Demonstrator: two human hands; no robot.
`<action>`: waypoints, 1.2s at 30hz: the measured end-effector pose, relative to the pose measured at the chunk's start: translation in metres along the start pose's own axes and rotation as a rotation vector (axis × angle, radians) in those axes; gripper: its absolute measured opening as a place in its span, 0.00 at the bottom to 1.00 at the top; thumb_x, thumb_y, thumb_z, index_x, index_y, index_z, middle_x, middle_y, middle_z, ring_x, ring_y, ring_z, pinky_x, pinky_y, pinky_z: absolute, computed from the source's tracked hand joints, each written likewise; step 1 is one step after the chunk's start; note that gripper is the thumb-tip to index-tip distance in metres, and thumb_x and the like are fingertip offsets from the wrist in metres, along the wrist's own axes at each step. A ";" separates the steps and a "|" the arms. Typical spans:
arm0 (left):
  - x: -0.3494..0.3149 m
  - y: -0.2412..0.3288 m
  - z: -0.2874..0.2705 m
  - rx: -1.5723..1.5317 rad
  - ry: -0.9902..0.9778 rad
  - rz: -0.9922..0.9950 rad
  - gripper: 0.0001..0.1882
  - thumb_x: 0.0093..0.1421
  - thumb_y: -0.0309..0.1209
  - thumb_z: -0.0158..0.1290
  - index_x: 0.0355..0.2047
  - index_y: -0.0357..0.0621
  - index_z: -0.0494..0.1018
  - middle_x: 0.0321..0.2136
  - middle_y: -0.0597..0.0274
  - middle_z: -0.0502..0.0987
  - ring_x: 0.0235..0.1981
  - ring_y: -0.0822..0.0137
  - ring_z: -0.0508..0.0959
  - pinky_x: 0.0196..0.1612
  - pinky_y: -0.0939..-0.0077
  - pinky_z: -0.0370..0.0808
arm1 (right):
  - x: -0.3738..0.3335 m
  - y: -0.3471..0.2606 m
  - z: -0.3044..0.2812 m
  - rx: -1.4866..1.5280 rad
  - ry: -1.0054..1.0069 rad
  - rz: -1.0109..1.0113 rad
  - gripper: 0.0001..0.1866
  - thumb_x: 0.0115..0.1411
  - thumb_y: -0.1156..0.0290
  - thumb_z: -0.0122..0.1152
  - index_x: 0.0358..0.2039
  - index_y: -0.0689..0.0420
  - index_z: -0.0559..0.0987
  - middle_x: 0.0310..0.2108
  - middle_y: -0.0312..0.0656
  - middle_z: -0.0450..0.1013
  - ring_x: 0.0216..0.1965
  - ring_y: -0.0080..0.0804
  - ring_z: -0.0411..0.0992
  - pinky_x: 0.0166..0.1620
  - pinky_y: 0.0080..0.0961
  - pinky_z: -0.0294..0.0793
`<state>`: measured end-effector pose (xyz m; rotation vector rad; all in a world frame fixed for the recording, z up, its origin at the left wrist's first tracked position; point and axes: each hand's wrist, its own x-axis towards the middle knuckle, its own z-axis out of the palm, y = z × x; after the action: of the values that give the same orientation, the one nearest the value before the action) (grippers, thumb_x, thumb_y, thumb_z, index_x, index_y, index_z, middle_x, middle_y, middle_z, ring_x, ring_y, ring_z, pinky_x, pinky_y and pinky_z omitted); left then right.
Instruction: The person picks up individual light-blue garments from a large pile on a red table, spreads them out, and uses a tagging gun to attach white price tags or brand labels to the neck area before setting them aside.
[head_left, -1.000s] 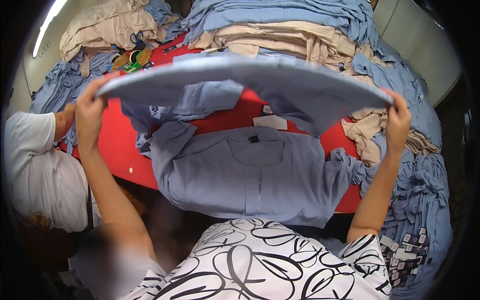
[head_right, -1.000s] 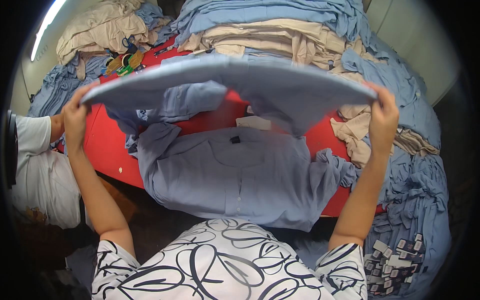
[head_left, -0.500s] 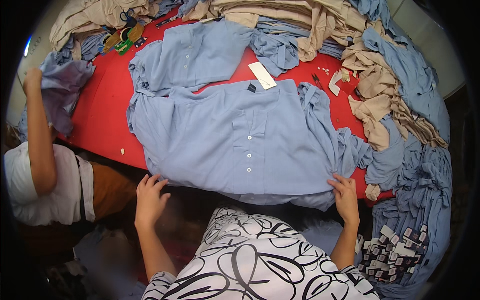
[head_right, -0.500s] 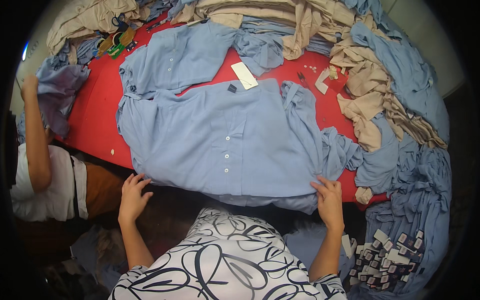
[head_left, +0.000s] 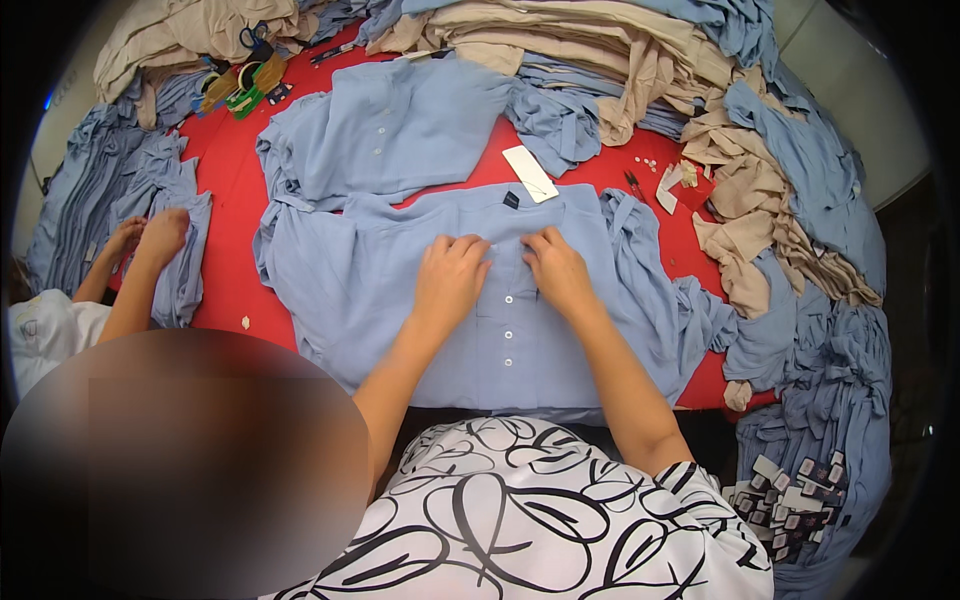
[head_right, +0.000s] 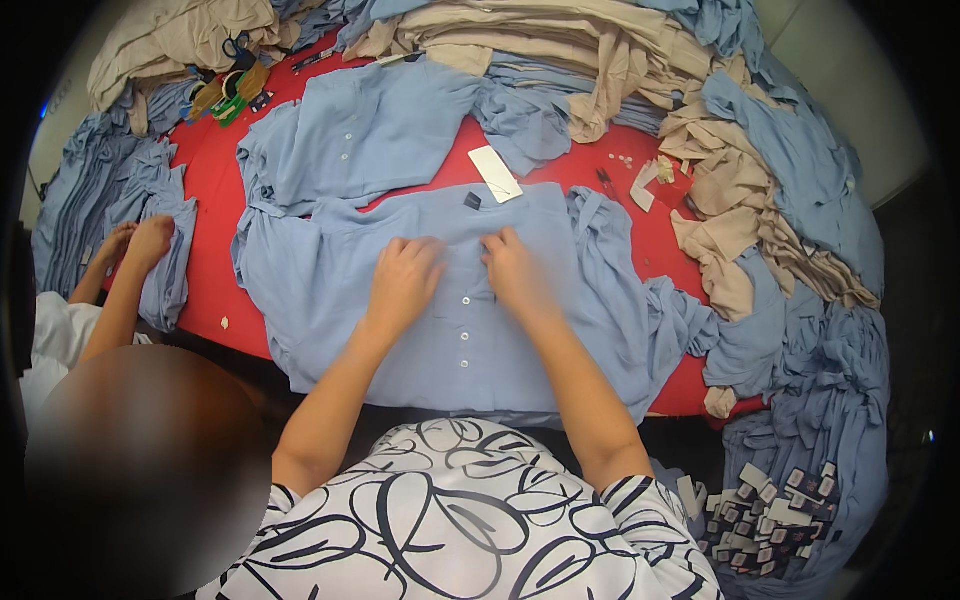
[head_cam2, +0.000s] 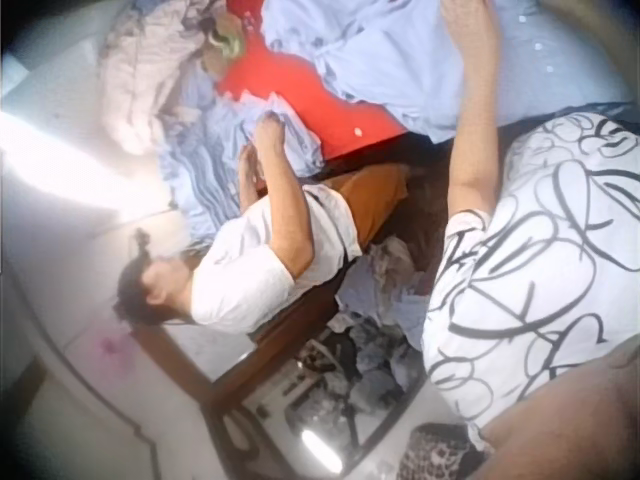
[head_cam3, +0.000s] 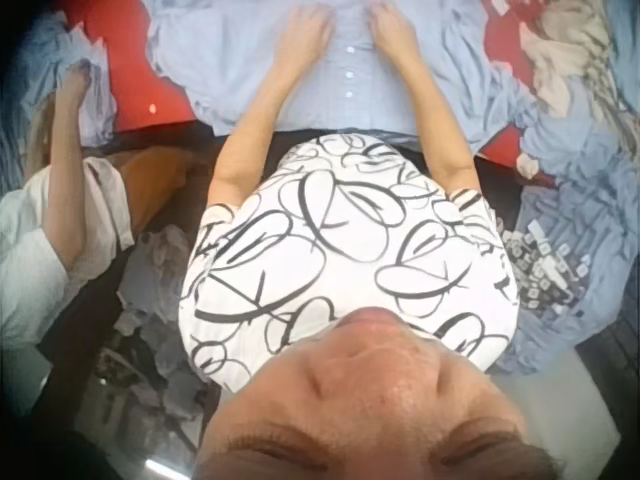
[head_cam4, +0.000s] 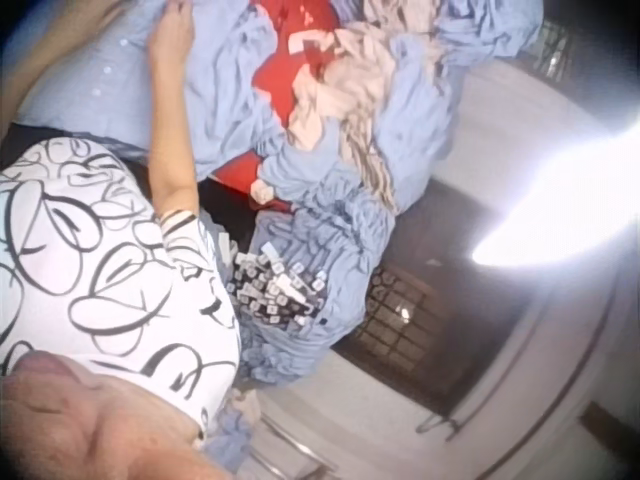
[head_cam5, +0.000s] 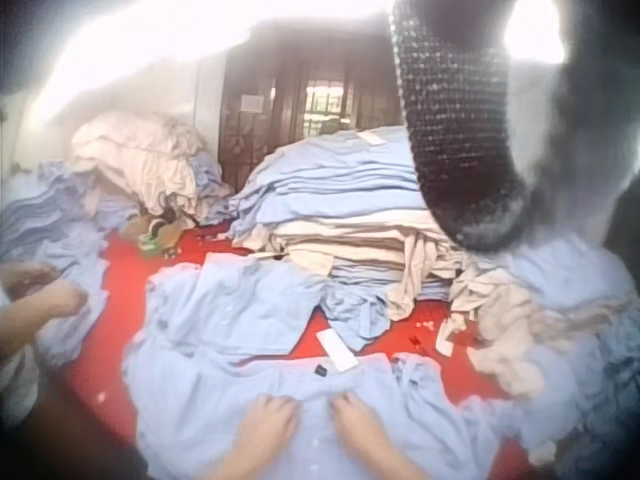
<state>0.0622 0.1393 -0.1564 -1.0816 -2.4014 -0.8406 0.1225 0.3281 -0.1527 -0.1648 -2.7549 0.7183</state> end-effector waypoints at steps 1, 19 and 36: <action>0.008 -0.007 0.002 0.029 -0.031 0.012 0.16 0.50 0.29 0.64 0.40 0.45 0.78 0.38 0.64 0.78 0.39 0.59 0.73 0.42 0.65 0.69 | 0.006 0.000 0.001 -0.042 -0.030 0.016 0.09 0.58 0.76 0.60 0.40 0.59 0.78 0.43 0.42 0.73 0.39 0.44 0.75 0.42 0.34 0.75; 0.068 -0.060 0.026 -0.416 -0.537 -0.292 0.08 0.55 0.37 0.62 0.31 0.48 0.81 0.30 0.67 0.80 0.37 0.63 0.71 0.49 0.64 0.59 | 0.067 0.019 0.004 0.380 -0.319 0.162 0.08 0.56 0.72 0.66 0.32 0.63 0.79 0.29 0.44 0.75 0.28 0.33 0.72 0.35 0.29 0.71; 0.044 -0.040 0.014 -0.232 -0.118 -0.092 0.12 0.53 0.29 0.61 0.39 0.47 0.77 0.37 0.65 0.76 0.40 0.60 0.71 0.44 0.64 0.65 | 0.030 -0.001 0.009 0.188 0.054 -0.073 0.10 0.55 0.81 0.60 0.38 0.62 0.80 0.38 0.45 0.73 0.36 0.42 0.73 0.39 0.34 0.72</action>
<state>0.0027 0.1513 -0.1575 -1.1407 -2.5145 -1.1401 0.0914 0.3285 -0.1523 -0.0421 -2.6103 0.9323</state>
